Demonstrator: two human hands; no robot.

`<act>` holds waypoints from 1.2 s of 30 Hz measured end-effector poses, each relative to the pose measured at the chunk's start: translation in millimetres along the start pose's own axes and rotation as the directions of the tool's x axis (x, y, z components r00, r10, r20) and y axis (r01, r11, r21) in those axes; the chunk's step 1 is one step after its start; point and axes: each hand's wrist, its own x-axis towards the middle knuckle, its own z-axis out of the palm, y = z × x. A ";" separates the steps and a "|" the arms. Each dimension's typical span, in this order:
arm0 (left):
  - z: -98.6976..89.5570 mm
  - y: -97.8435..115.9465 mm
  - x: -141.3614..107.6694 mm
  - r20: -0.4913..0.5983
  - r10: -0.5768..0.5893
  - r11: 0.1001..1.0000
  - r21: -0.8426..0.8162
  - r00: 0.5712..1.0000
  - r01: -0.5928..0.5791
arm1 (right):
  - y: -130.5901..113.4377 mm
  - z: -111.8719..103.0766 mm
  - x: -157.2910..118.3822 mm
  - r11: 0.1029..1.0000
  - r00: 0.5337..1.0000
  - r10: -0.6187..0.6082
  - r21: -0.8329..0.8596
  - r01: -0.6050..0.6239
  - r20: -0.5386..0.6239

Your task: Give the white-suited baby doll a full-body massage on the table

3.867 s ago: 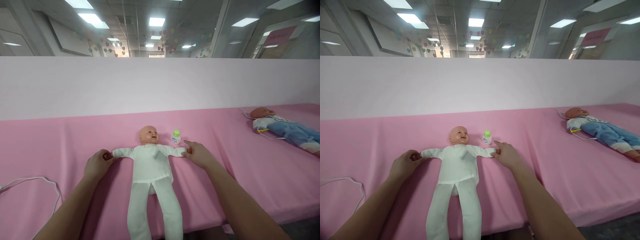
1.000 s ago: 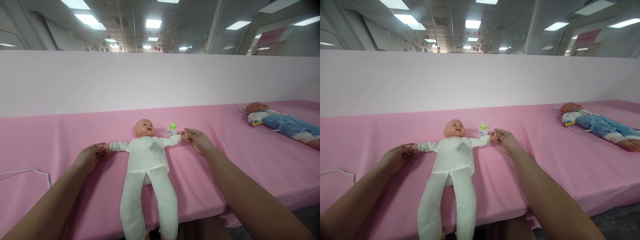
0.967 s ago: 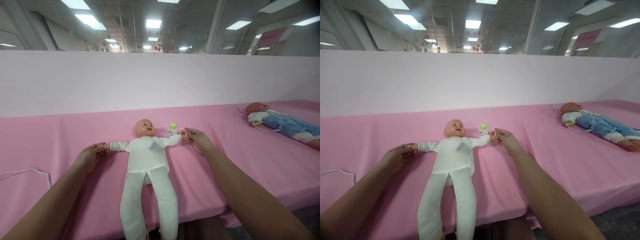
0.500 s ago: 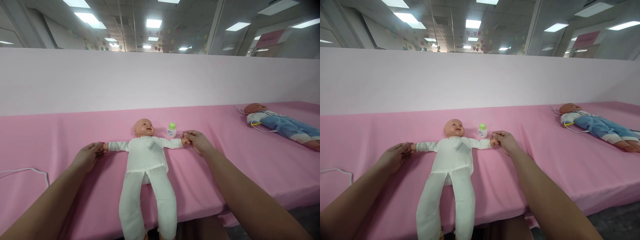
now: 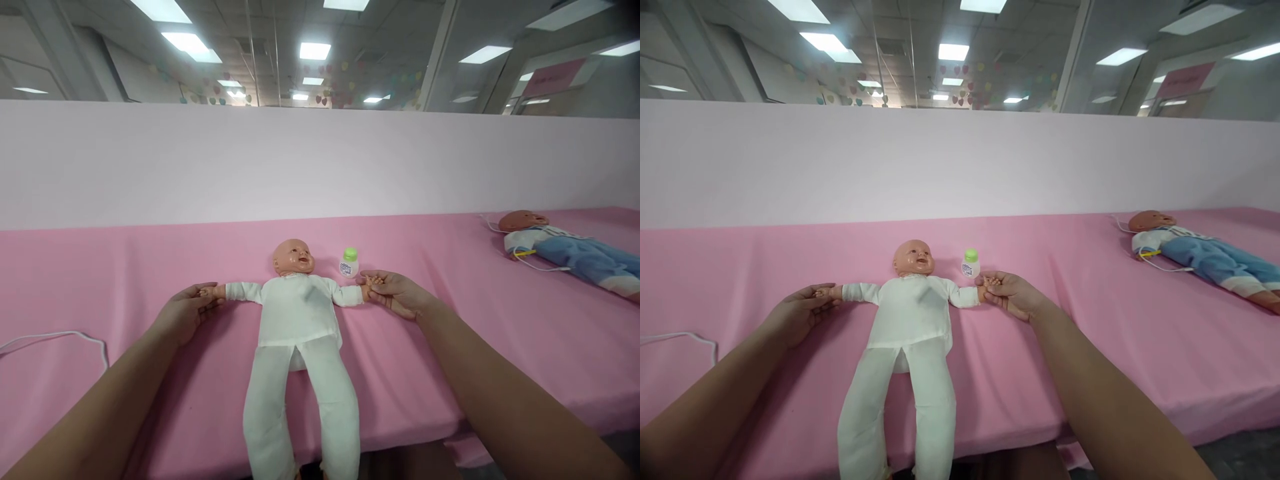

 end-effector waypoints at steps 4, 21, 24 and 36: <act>0.4 0.1 -2.9 0.009 -0.005 0.999 0.045 1.000 0.005 | 5.5 1.1 2.3 0.995 0.994 -0.001 -0.097 -0.010 -0.113; -2.3 -1.5 -1.4 0.029 -0.002 1.000 0.008 1.000 0.002 | 4.4 -11.9 5.3 0.998 0.993 -0.052 0.035 0.056 -0.102; -4.7 -1.5 -2.4 0.046 -0.015 0.998 0.059 0.999 0.012 | 5.9 -11.7 5.2 0.998 0.990 -0.061 -0.012 0.060 -0.128; -5.6 -3.1 4.8 -0.021 -0.045 0.999 0.025 0.999 0.046 | 9.1 -12.4 13.1 0.995 0.948 -0.089 0.010 0.097 -0.306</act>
